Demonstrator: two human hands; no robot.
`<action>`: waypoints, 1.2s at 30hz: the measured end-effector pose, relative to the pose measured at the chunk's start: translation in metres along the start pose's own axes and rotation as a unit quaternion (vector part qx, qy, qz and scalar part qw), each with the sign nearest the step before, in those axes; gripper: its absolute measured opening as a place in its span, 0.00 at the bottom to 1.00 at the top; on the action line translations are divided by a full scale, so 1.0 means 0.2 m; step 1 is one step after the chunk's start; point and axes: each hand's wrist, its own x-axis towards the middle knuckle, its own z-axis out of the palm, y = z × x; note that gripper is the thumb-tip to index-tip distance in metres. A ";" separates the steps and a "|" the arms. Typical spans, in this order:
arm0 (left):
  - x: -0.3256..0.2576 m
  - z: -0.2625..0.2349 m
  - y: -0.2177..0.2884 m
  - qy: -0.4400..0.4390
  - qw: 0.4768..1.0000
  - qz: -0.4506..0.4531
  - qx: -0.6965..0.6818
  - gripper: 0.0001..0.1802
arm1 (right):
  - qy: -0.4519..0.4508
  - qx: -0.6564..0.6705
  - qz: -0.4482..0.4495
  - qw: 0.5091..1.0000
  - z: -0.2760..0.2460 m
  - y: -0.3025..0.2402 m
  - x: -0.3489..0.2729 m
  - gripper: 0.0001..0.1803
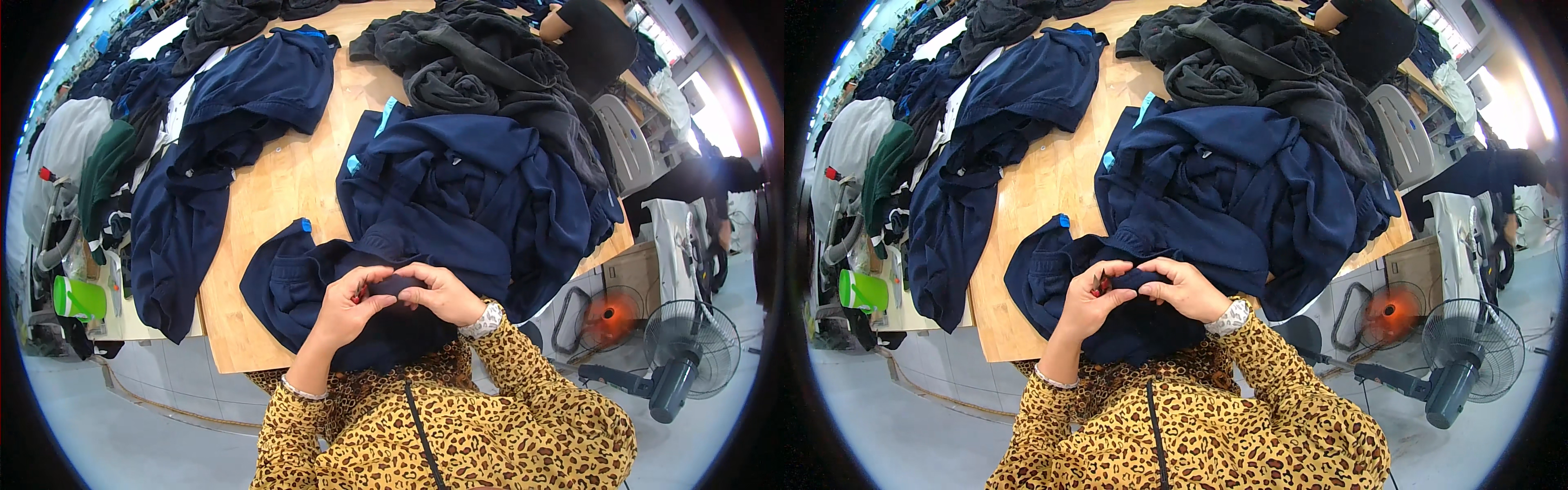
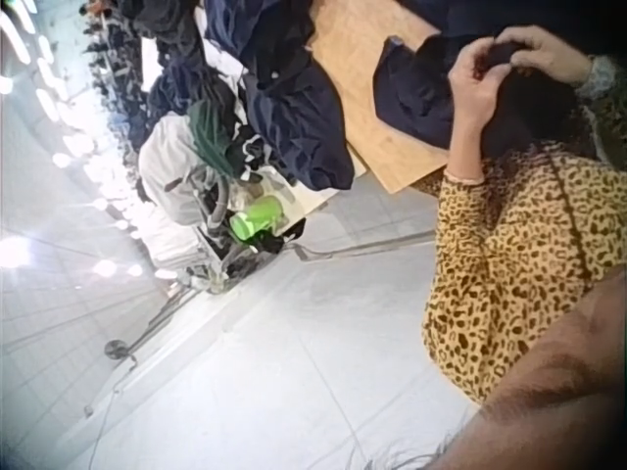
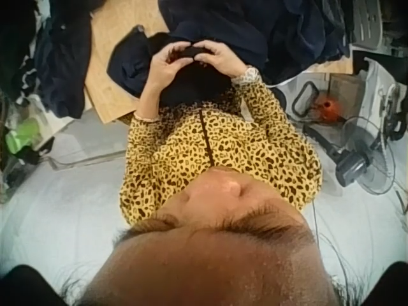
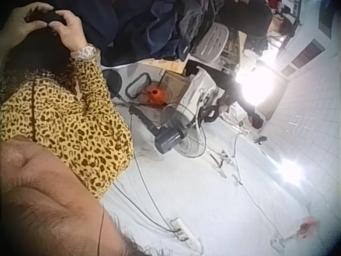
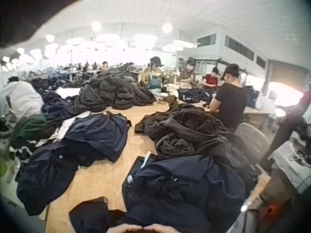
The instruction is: The recorder is using small snips to trim loose threads from navy blue garment fabric pieces on a workbench.
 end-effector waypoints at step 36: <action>-0.02 0.00 -0.06 -0.046 0.973 0.062 0.218 0.10 | 0.059 -0.048 -0.094 0.993 0.04 0.02 -0.03 0.11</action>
